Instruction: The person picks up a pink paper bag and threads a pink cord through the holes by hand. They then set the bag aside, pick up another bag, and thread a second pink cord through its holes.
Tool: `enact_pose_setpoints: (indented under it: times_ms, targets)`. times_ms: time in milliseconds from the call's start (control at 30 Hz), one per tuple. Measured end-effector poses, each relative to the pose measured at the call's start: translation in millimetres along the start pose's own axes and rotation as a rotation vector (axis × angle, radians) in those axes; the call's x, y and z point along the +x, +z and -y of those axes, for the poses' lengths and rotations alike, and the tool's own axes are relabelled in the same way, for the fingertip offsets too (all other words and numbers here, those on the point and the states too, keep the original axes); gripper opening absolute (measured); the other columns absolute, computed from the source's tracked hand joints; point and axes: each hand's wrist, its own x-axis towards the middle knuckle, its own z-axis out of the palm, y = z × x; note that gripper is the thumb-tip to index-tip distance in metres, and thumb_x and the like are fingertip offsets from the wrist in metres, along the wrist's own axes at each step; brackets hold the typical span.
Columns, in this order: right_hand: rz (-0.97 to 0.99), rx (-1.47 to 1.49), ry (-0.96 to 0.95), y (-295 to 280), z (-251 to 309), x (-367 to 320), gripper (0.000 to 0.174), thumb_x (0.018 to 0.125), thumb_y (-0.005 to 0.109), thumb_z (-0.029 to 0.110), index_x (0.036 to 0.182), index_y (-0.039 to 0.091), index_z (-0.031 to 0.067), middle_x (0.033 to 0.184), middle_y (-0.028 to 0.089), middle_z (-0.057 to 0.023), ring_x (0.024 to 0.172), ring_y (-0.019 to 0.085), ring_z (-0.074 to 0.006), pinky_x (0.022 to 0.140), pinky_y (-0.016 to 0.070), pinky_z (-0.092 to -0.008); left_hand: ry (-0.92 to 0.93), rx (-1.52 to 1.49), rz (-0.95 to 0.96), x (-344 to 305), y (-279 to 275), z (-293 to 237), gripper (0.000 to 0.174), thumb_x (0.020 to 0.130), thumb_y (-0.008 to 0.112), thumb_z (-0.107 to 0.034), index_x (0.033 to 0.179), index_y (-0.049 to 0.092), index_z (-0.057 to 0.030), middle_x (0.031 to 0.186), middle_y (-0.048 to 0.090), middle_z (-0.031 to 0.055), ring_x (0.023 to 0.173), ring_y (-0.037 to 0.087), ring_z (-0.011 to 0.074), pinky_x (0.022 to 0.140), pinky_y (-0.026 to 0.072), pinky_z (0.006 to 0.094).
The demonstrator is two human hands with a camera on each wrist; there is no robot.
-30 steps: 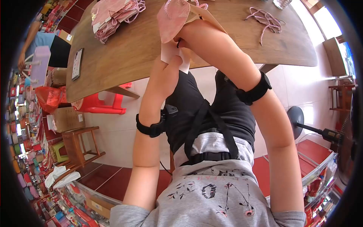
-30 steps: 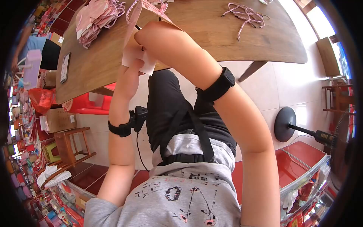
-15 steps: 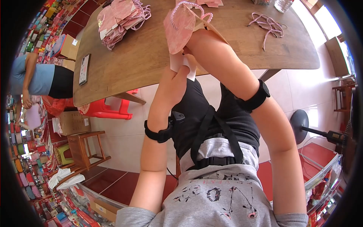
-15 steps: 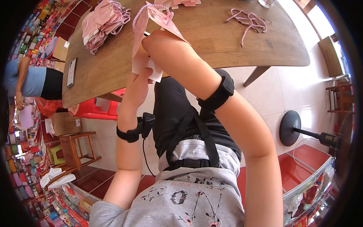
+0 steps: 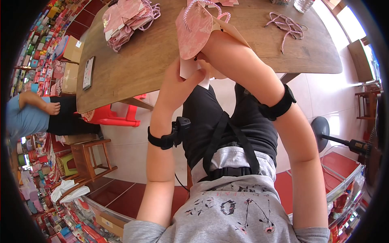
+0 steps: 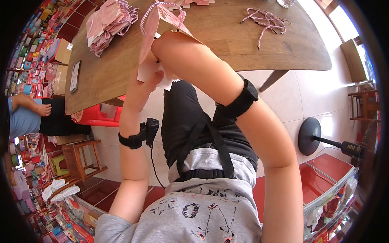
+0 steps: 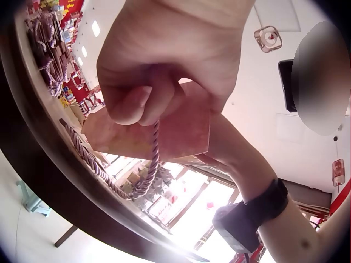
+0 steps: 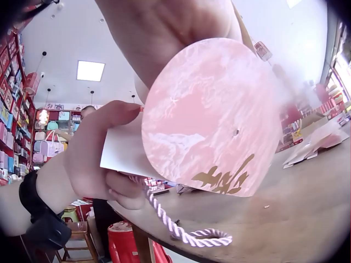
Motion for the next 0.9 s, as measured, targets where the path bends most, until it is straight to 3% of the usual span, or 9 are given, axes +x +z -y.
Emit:
enact_pose_setpoints:
  times_ms: [200,267,367,567,700,767,800,867,900]
  targets:
    - [-0.038,-0.035,-0.097,-5,-2,0,0.009,0.067,0.063,0.005,0.073,0.064,-0.0007,0.066,0.060,-0.0173,0.061,0.061,-0.0300,0.053,0.0476,-0.0351,0.080,0.008,0.116,6,-11,9,0.040,0.075,0.073,-0.020,0.106,0.057,-0.0005,0.092,0.062,0.0039,0.084,0.058,0.0106,0.075,0.0462,0.0257]
    - [-0.032,0.108,0.022,-8,1,-4,0.013,0.069,0.062,0.010,0.076,0.064,-0.0006,0.068,0.061,-0.0169,0.064,0.062,-0.0300,0.057,0.0488,-0.0362,0.110,-0.004,0.142,9,-16,17,0.051,0.074,0.077,-0.034,0.106,0.057,0.0004,0.090,0.062,0.0034,0.083,0.058,0.0101,0.073,0.0466,0.0253]
    - [0.127,0.106,0.150,-22,16,-8,0.022,0.070,0.063,0.019,0.078,0.064,-0.0014,0.071,0.063,-0.0161,0.068,0.063,-0.0302,0.061,0.0500,-0.0371,0.165,-0.040,0.110,13,-15,23,0.064,0.073,0.074,-0.050,0.106,0.056,0.0012,0.089,0.062,0.0036,0.077,0.058,0.0098,0.067,0.0472,0.0241]
    - [0.052,0.101,0.099,-5,18,-14,0.036,0.070,0.065,0.027,0.089,0.059,-0.0030,0.070,0.063,-0.0153,0.070,0.064,-0.0304,0.063,0.0508,-0.0385,0.199,-0.106,0.031,17,-4,25,0.078,0.073,0.066,-0.062,0.113,0.052,0.0028,0.081,0.060,0.0026,0.064,0.054,0.0044,0.052,0.0409,0.0178]
    - [0.042,0.119,0.048,3,3,-12,0.035,0.071,0.063,0.025,0.090,0.056,-0.0043,0.068,0.062,-0.0151,0.068,0.063,-0.0313,0.063,0.0506,-0.0393,0.231,-0.075,0.122,21,-19,31,0.085,0.075,0.063,-0.063,0.124,0.047,0.0053,0.075,0.059,0.0015,0.062,0.052,0.0029,0.051,0.0378,0.0172]
    - [0.109,0.089,-0.008,2,-1,-12,0.028,0.074,0.060,0.019,0.086,0.054,-0.0057,0.065,0.060,-0.0154,0.066,0.062,-0.0327,0.061,0.0502,-0.0398,0.012,-0.369,0.326,22,-34,34,0.085,0.079,0.066,-0.054,0.133,0.038,0.0060,0.070,0.057,-0.0005,0.058,0.050,0.0033,0.049,0.0367,0.0194]
    - [0.109,0.089,-0.007,5,-3,-13,0.028,0.074,0.060,0.019,0.086,0.054,-0.0057,0.065,0.060,-0.0154,0.066,0.062,-0.0327,0.061,0.0502,-0.0398,0.012,-0.369,0.327,21,-32,32,0.085,0.079,0.066,-0.054,0.133,0.038,0.0060,0.070,0.057,-0.0005,0.058,0.050,0.0033,0.049,0.0367,0.0194]
    - [-0.122,0.006,-0.050,14,-6,-17,0.018,0.076,0.056,0.012,0.082,0.053,-0.0053,0.064,0.059,-0.0166,0.064,0.061,-0.0331,0.059,0.0501,-0.0391,0.115,-0.196,0.282,20,-27,28,0.077,0.079,0.069,-0.037,0.133,0.037,0.0081,0.061,0.056,0.0009,0.054,0.051,0.0047,0.048,0.0383,0.0235]
    - [-0.122,0.005,-0.048,16,-7,-17,0.018,0.076,0.056,0.012,0.082,0.053,-0.0053,0.064,0.059,-0.0166,0.064,0.061,-0.0331,0.059,0.0501,-0.0391,0.115,-0.197,0.284,19,-20,23,0.077,0.079,0.069,-0.037,0.133,0.037,0.0081,0.061,0.056,0.0009,0.054,0.051,0.0047,0.048,0.0383,0.0235]
